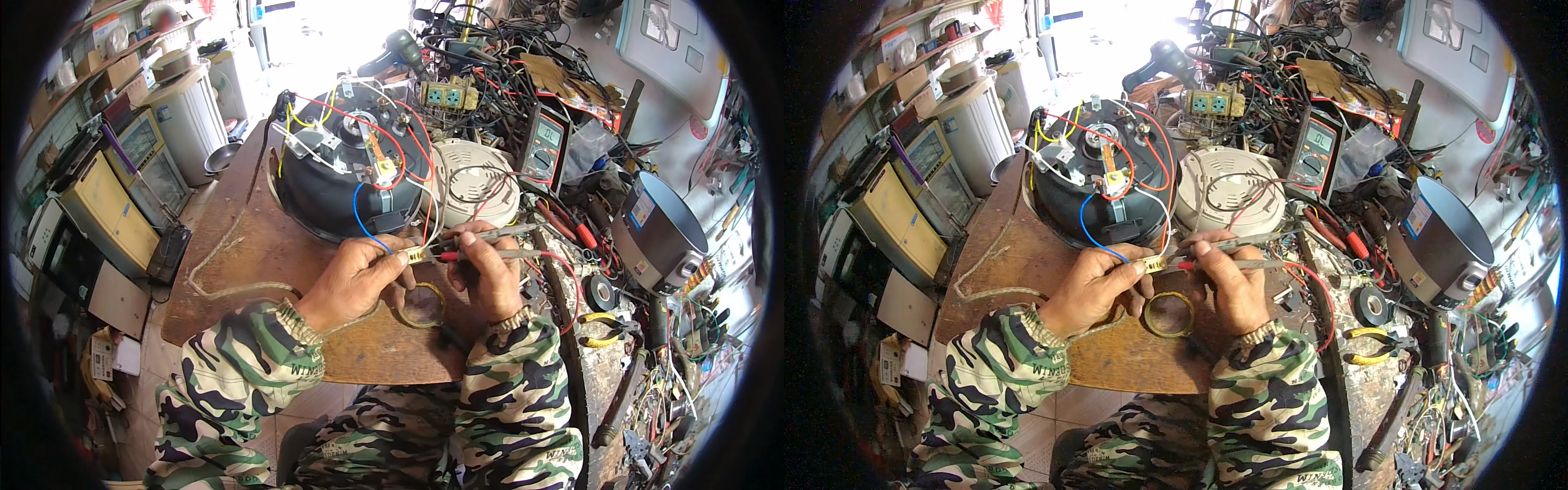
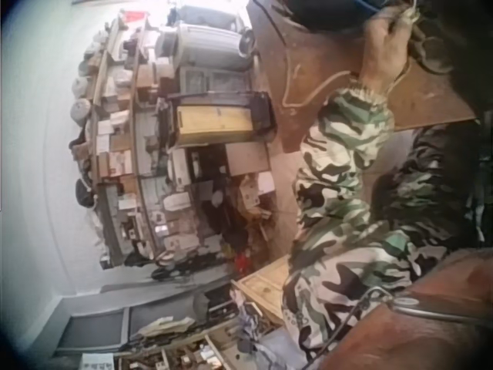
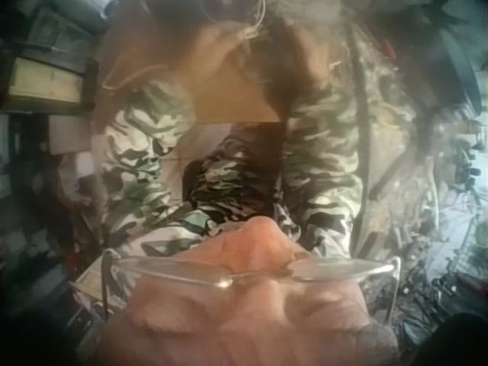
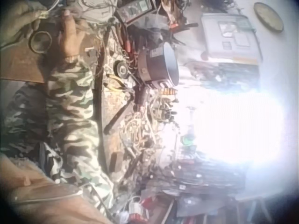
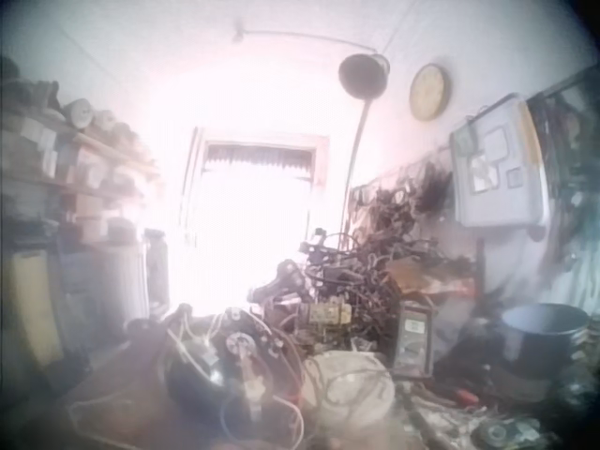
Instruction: The person works at a cluttered workbench, connecting wires to a circular electronic device and testing connections with a multimeter. They use a magnifying glass to inspect a small white connector and repeatedly probe its terminals with multimeter leads.
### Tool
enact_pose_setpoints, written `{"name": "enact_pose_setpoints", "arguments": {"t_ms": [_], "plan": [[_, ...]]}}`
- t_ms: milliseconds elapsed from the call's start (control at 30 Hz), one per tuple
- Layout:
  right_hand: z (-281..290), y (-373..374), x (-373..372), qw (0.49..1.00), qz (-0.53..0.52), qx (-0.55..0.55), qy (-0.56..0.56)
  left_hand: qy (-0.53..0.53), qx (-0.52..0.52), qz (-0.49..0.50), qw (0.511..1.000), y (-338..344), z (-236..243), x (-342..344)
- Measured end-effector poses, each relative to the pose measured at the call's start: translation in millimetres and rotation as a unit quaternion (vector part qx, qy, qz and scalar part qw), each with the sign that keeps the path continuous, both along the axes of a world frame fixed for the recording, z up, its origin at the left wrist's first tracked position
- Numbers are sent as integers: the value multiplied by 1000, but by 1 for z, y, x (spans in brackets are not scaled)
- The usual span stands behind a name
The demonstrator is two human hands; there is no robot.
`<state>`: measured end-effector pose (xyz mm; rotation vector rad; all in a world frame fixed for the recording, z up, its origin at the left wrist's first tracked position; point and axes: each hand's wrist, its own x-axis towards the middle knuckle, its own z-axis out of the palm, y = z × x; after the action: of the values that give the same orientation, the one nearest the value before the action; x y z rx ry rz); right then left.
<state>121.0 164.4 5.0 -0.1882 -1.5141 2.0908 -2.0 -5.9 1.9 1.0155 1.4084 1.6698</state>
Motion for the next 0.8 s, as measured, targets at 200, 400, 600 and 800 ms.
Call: {"name": "enact_pose_setpoints", "arguments": {"t_ms": [200,400,600,800], "plan": [[-1,-4,1,999,-7,48,6,-7,-12,11,1000,-1,0,0],[-9,-2,-1,999,0,39,2,11,-9,6,1000,0,3,3],[-7,-4,-2,1000,6,15,9,153,21,44,987,-1,-2,6],[-7,-5,-1,1000,-8,-9,2,478,29,213,851,1,1,13]]}}
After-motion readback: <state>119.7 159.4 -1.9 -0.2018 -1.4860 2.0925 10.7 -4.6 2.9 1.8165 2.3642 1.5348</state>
